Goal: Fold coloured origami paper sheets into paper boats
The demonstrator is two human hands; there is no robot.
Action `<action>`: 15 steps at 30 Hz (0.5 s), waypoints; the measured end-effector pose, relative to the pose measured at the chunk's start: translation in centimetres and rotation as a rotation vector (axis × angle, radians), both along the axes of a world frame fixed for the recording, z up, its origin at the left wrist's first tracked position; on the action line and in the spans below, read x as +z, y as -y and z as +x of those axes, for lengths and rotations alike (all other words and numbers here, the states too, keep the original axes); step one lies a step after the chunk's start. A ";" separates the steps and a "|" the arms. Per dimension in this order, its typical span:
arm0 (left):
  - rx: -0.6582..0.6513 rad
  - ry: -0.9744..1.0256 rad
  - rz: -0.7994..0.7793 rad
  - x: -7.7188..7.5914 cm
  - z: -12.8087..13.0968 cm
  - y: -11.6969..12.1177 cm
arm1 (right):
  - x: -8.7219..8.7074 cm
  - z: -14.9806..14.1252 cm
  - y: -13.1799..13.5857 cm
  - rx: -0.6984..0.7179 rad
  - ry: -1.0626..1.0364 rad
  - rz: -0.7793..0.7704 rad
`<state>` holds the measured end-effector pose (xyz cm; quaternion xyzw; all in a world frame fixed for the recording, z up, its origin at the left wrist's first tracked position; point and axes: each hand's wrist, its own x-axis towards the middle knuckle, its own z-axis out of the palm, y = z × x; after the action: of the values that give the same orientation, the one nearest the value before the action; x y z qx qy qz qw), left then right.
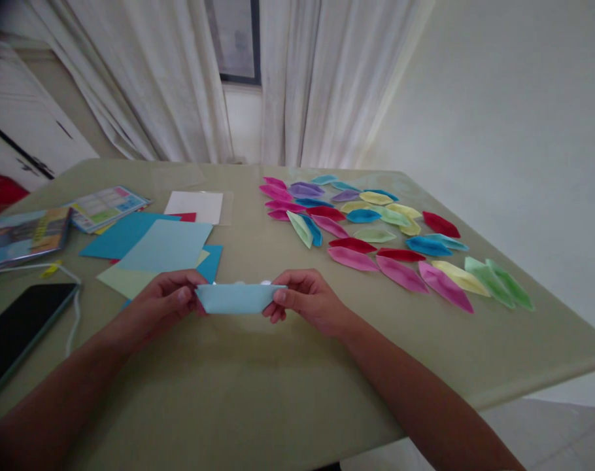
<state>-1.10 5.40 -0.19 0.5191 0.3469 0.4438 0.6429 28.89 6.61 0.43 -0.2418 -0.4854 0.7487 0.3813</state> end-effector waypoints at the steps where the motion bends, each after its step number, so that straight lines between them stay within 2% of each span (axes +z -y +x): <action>1: 0.008 -0.031 0.011 -0.1 0.0 0.0 | -0.1 0.0 0.1 0.002 0.006 0.008; 7: 0.053 -0.263 0.021 0.2 0.1 -0.1 | -0.1 -0.2 0.6 -0.016 0.083 0.047; 12: 0.094 -0.244 0.028 0.6 -0.2 -0.2 | 0.0 -0.5 0.4 -0.074 0.086 0.119; 15: 0.053 -0.212 0.034 0.6 -0.4 -0.2 | -0.2 -0.5 0.2 -0.075 0.068 0.116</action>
<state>-1.49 5.61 0.39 0.5648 0.4187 0.4090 0.5817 28.41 6.46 0.23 -0.2626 -0.5313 0.6959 0.4057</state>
